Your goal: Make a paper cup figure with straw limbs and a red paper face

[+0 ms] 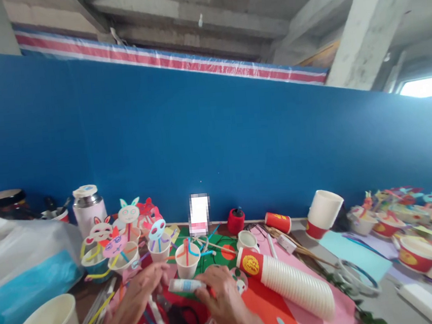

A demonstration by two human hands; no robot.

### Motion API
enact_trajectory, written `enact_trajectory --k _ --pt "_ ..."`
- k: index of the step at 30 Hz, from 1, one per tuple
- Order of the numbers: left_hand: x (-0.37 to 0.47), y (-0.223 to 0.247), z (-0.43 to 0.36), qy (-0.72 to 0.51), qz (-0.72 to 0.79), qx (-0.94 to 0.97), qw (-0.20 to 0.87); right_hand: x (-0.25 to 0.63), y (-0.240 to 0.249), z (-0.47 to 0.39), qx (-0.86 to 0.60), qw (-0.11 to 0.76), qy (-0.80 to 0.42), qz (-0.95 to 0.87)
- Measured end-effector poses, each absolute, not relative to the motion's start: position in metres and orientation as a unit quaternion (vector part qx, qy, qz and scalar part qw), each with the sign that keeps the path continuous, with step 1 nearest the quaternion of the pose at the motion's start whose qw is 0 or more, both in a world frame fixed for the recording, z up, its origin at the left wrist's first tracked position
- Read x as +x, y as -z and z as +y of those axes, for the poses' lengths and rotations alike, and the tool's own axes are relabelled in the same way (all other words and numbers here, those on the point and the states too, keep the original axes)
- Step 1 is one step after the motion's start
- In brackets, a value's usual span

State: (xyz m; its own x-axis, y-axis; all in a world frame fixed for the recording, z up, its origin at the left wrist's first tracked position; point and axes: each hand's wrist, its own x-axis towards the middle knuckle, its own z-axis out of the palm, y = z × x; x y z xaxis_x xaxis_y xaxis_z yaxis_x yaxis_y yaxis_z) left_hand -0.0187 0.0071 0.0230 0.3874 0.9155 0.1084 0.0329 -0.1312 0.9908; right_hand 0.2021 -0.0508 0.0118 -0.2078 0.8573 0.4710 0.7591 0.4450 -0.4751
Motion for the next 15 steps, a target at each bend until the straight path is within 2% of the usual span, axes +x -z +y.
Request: enact_trajectory --k 4,10,15 --pt "-0.027 -0.028 0.02 -0.442 0.375 0.622 0.527 0.225 -0.023 -0.041 -0.537 0.329 -0.086 -0.772" --pt "-0.024 -0.02 0.029 -0.428 0.39 0.608 0.543 0.241 -0.021 -0.034 -0.559 0.288 -0.134 -0.766" --pt "-0.024 -0.022 0.028 -0.417 0.405 0.65 0.489 0.228 -0.016 -0.036 -0.561 0.246 -0.11 -0.782"
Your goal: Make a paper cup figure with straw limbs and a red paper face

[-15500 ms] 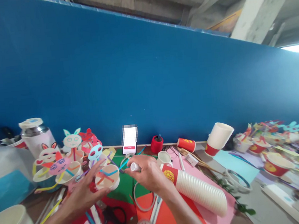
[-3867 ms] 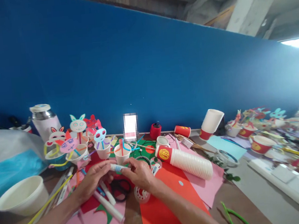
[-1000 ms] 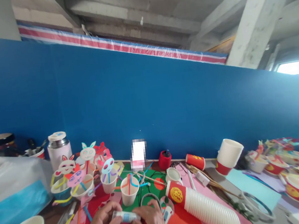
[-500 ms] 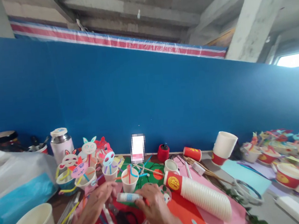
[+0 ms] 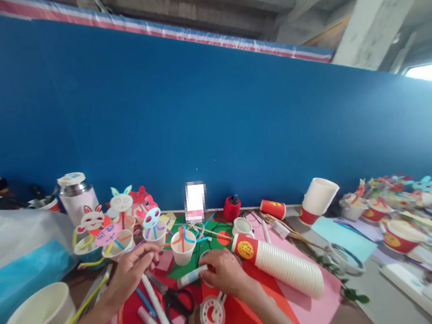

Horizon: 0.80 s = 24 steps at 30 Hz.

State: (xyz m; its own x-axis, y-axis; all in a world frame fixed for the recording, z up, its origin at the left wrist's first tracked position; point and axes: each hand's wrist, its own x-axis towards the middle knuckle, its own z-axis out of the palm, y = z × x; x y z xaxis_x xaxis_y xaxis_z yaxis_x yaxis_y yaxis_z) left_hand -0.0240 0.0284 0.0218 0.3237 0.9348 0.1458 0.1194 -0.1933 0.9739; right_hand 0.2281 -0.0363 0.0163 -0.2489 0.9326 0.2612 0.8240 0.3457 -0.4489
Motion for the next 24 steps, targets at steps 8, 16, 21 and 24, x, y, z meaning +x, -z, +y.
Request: enact_trajectory --k 8,16,21,24 --pt "-0.025 -0.021 0.031 -0.408 0.406 0.64 0.509 0.23 -0.003 -0.031 -0.565 0.223 -0.058 -0.792" --pt "-0.027 -0.09 -0.03 -0.456 0.323 0.638 0.529 0.232 0.004 -0.029 -0.567 0.238 -0.082 -0.785" --pt "-0.015 -0.096 -0.04 -0.423 0.285 0.63 0.585 0.23 0.009 -0.029 -0.564 0.248 -0.089 -0.782" --pt "-0.008 -0.088 -0.023 -0.384 0.292 0.64 0.598 0.228 0.012 -0.028 -0.563 0.251 -0.08 -0.783"
